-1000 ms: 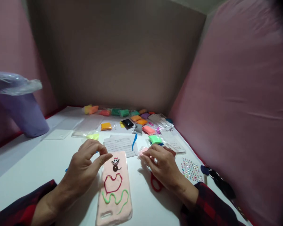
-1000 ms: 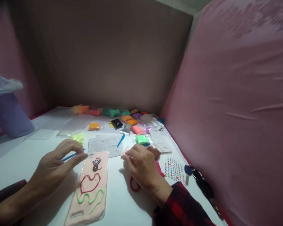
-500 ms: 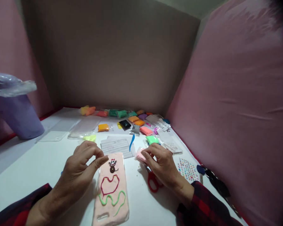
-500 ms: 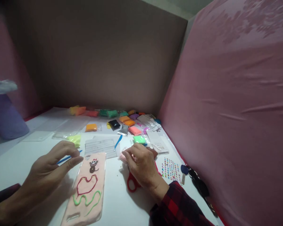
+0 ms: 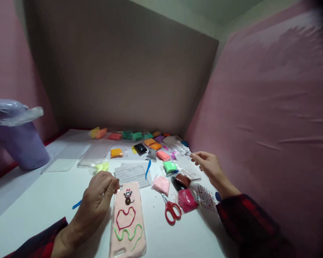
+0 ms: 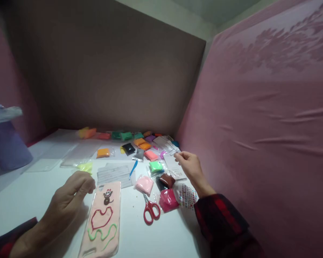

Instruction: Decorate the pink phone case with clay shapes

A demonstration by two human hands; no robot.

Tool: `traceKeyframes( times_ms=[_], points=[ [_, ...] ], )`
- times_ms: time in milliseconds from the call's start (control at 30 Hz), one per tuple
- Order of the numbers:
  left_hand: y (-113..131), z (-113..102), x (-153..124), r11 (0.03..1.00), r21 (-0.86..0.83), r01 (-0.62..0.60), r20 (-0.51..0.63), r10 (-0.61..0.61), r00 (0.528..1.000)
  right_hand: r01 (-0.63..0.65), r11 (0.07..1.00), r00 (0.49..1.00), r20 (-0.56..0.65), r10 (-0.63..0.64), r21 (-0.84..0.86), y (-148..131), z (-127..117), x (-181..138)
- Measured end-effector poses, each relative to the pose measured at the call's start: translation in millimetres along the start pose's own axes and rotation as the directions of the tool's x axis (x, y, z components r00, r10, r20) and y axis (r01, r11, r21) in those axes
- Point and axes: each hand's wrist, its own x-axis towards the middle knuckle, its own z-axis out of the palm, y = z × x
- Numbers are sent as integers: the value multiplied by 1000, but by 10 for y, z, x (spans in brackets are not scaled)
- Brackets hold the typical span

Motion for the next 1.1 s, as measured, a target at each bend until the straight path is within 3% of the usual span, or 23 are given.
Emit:
traceKeyframes(
  times_ms=[200,367,500,900,1100],
  points=[
    [3,19,-6,1000,0,-26,30,26,999,-156,959,976,111,186,-235,326,141,449],
    [-6,34,-30,999,-25,-26,-28,25,999,-123,899,975,119,189,-421,341,219,783],
    [-51,25,-37,996,33,-85,-11,85,996,-71,839,978,127,164,-540,325,299,943],
    [-90,63,-77,993,30,-116,-8,116,993,83,692,972,212,104,-717,286,687,1063],
    [-59,45,-59,995,24,-93,2,93,996,58,708,980,175,93,-704,264,774,1008]
  ],
)
